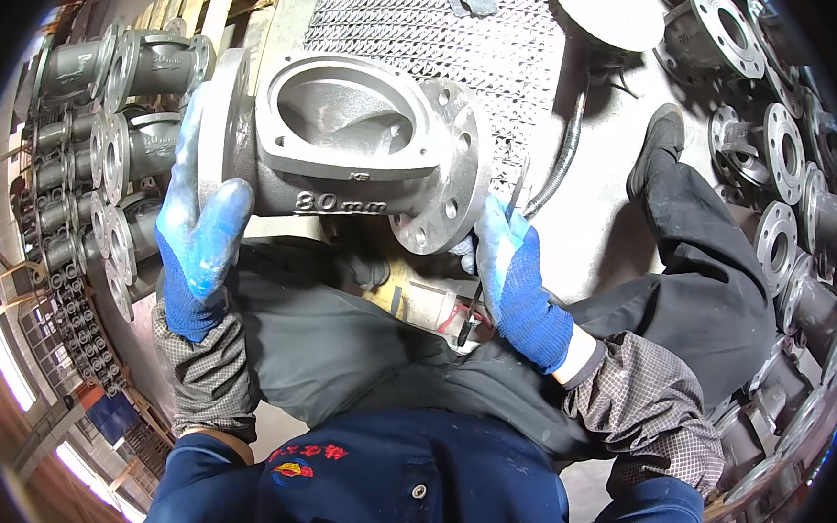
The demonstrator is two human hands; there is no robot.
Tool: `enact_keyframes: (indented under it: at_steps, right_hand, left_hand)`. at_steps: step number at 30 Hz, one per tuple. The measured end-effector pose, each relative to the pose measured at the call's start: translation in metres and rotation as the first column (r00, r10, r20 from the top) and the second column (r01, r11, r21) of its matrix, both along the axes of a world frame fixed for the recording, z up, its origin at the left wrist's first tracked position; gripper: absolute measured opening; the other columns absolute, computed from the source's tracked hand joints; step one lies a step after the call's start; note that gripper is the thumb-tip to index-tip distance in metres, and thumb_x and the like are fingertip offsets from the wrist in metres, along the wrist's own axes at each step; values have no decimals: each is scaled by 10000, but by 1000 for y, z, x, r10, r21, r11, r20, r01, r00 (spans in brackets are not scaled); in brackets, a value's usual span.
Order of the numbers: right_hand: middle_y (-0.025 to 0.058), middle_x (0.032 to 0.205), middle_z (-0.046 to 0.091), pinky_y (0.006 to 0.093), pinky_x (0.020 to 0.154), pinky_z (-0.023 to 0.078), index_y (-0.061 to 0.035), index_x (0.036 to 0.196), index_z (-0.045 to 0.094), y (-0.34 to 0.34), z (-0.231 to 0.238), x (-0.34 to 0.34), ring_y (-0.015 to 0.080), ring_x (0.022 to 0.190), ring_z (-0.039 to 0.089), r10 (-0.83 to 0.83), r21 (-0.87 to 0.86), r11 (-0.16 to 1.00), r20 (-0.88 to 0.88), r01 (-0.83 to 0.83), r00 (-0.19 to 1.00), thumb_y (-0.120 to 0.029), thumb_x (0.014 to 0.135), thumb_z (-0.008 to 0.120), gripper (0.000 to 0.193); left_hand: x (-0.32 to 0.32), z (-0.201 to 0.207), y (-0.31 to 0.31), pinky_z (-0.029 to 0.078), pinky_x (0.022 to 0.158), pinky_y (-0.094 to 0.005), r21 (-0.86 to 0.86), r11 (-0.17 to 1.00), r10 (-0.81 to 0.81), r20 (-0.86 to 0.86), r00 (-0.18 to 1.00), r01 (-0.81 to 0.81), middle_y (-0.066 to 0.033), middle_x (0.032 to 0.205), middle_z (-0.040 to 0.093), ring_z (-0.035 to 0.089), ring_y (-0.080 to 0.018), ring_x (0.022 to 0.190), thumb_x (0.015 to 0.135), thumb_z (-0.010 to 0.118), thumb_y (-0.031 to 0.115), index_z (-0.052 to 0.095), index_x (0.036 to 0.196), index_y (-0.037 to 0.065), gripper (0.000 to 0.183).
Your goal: The person uses a small tool to scrape the inner surfaces and flange holes of several metal pipe components while sitting on a fabrication floor, rotating the pieces to reach different areas before setting them aside on a pallet.
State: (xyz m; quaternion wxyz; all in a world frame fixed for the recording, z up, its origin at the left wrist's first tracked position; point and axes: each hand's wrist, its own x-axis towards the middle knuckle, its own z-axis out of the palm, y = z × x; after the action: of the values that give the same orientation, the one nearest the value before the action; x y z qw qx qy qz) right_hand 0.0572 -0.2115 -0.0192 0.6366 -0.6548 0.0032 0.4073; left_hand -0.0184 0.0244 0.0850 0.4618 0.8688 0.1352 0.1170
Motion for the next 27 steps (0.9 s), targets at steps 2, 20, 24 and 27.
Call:
enact_keyframes:
  at_steps: [2, 20, 24, 27]
  right_hand:
    - [-10, 733, 480, 193, 477, 355, -7, 1068, 576, 7, 6, 3, 49, 557, 401, -177, -12, 983, -311, 183, 934, -158, 975, 419, 236]
    - [-20, 751, 489, 183, 506, 351, -24, 1082, 581, 6, 8, 6, 51, 615, 415, -98, -2, 995, -299, 102, 949, -186, 970, 398, 269]
    - [-1, 758, 471, 187, 496, 384, -20, 1239, 508, -2, 0, 9, 68, 617, 432, 142, 18, 989, 105, -145, 984, 45, 868, 400, 392]
    - [21, 753, 475, 199, 496, 395, -16, 1264, 491, -9, -15, 11, 78, 610, 443, 264, -72, 963, 435, -259, 861, 121, 792, 415, 497]
  left_hand:
    - [-2, -2, 4, 340, 1036, -330, -28, 1000, -6, 26, 1000, 7, -195, 1396, 388, 429, -228, 1245, 804, 588, 15, 268, 1408, -69, 688]
    - [-17, 2, 9, 308, 947, -295, 76, 982, 184, -139, 973, -175, -180, 1372, 399, 400, -204, 1167, 784, 620, 107, 320, 1373, -94, 691]
    - [-14, -3, 12, 302, 1065, -346, 126, 985, 122, -36, 992, -116, -219, 1407, 392, 388, -262, 1301, 754, 639, 24, 343, 1360, -102, 686]
    - [-9, -1, 5, 329, 1049, -338, 76, 990, 118, 12, 993, -119, -226, 1394, 406, 417, -255, 1279, 749, 654, 16, 354, 1350, -107, 683]
